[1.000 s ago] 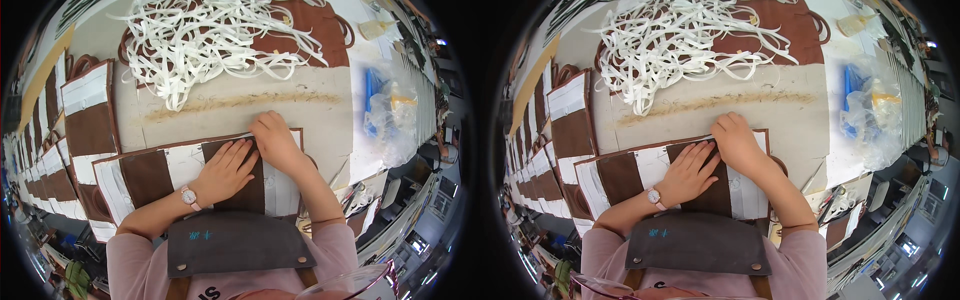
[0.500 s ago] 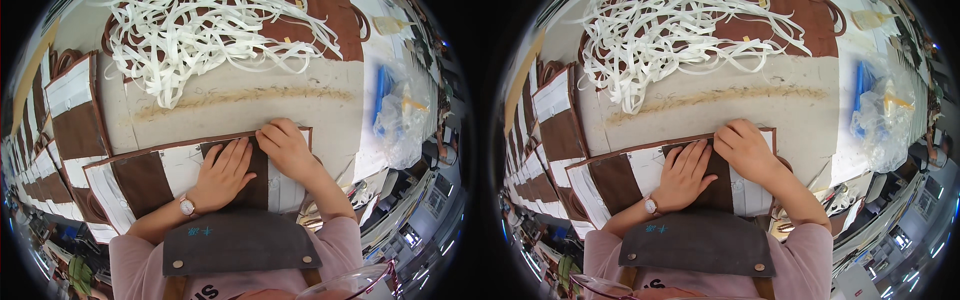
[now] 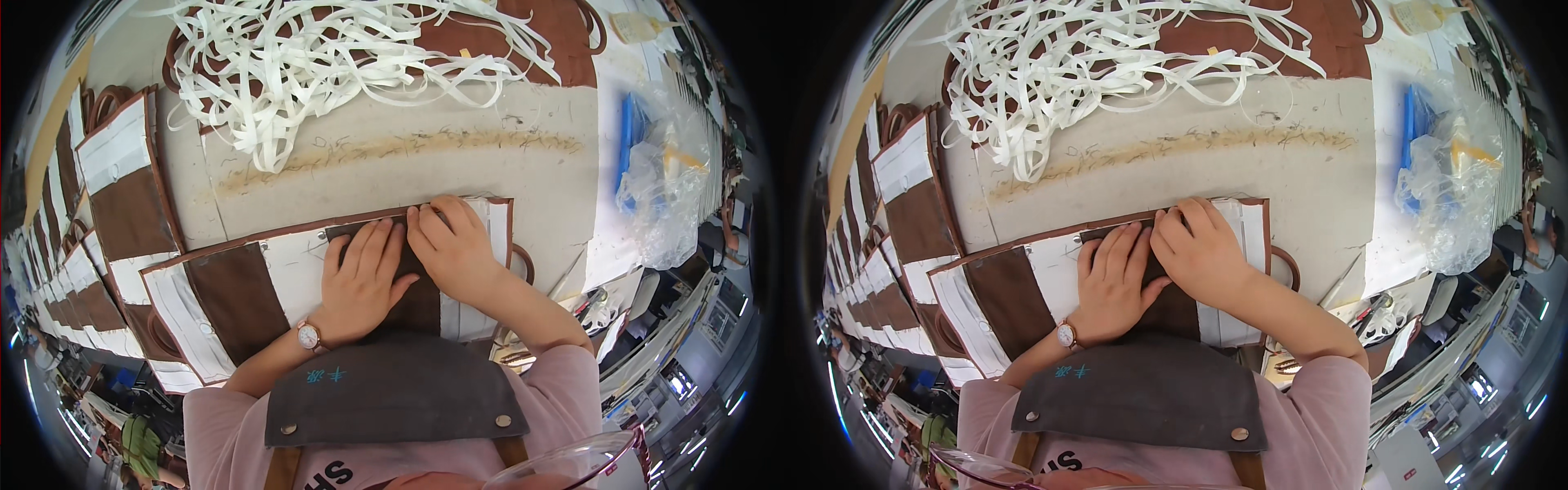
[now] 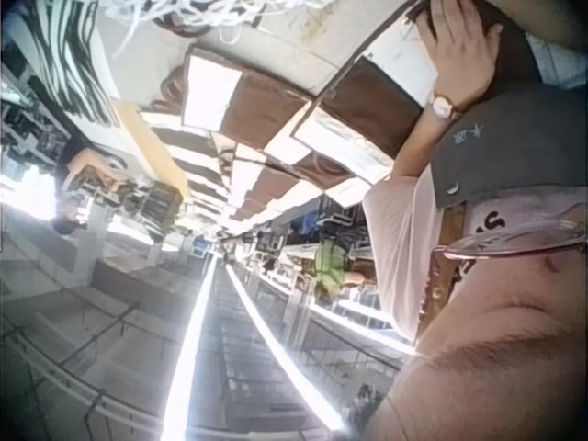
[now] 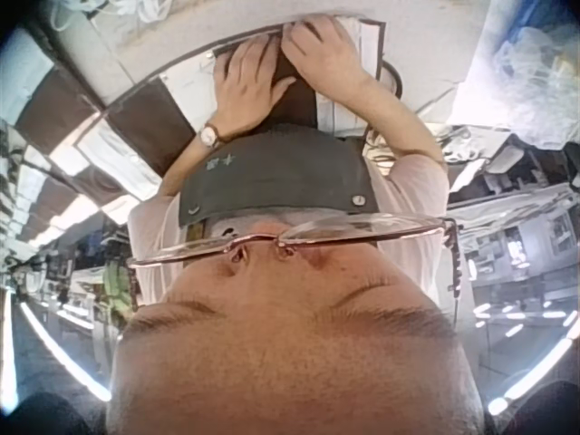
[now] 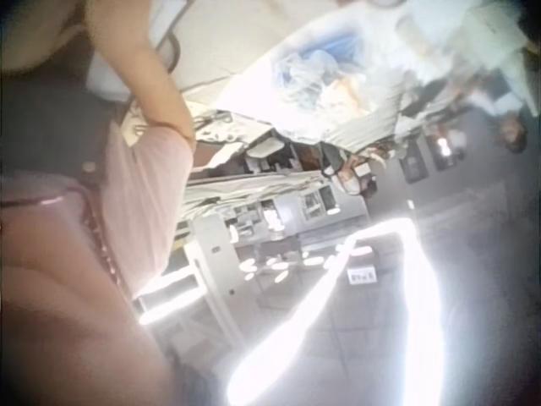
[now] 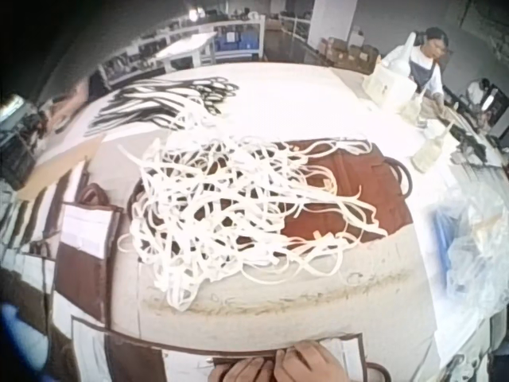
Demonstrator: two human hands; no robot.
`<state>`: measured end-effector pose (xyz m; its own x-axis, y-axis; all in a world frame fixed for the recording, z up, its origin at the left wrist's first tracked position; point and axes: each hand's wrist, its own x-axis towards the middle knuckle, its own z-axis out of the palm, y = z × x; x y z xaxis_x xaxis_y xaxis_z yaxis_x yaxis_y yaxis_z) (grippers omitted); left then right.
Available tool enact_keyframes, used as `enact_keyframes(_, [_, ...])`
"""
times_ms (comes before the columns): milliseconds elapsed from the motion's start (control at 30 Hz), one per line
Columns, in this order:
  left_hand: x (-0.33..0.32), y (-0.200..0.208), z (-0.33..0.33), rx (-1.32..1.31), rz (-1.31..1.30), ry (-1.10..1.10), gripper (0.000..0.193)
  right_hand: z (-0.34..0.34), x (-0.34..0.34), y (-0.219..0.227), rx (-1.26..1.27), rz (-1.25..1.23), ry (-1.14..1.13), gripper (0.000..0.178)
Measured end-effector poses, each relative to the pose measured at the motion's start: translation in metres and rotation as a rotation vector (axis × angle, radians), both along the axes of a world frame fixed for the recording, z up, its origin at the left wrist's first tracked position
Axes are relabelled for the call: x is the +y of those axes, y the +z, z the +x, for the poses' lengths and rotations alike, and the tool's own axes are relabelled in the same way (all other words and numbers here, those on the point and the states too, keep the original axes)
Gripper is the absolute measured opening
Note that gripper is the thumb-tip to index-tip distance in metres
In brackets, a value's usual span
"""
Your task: The person assembles brown and white tote bags by hand. They align white elastic straps onto the bag fabric, secure them with a hammer and metal fasteners, and trim excess strap material with scissors. The person works on multiple bag units sequentially on a workbench.
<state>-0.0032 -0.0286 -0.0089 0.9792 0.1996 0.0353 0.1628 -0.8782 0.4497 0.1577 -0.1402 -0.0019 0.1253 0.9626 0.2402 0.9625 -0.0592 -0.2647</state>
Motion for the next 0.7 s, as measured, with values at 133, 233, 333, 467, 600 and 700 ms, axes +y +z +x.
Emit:
enact_keyframes(133, [0.0, 0.0, -0.006, -0.008, 0.064, 0.054, 0.073, 0.0, -0.002, -0.007, 0.019, 0.063, -0.027, 0.036])
enact_keyframes(233, [-0.002, 0.0, -0.007, 0.012, 0.072, 0.068, 0.074, 0.003, -0.003, -0.009, 0.057, 0.107, -0.014, 0.035])
enact_keyframes(333, [-0.002, 0.002, -0.005, 0.047, 0.084, 0.068, 0.075, 0.005, -0.001, -0.011, 0.06, 0.119, 0.004, 0.036])
enact_keyframes(467, [-0.001, 0.0, -0.007, 0.051, 0.061, 0.082, 0.076, 0.001, 0.004, -0.005, 0.024, 0.082, 0.015, 0.033])
enact_keyframes(600, [0.0, 0.002, -0.009, 0.063, 0.091, 0.143, 0.076, -0.001, 0.003, -0.008, 0.018, 0.09, 0.012, 0.022])
enact_keyframes(700, [0.002, 0.002, -0.007, 0.062, 0.153, 0.146, 0.076, 0.002, 0.002, -0.012, 0.042, 0.097, 0.028, 0.026])
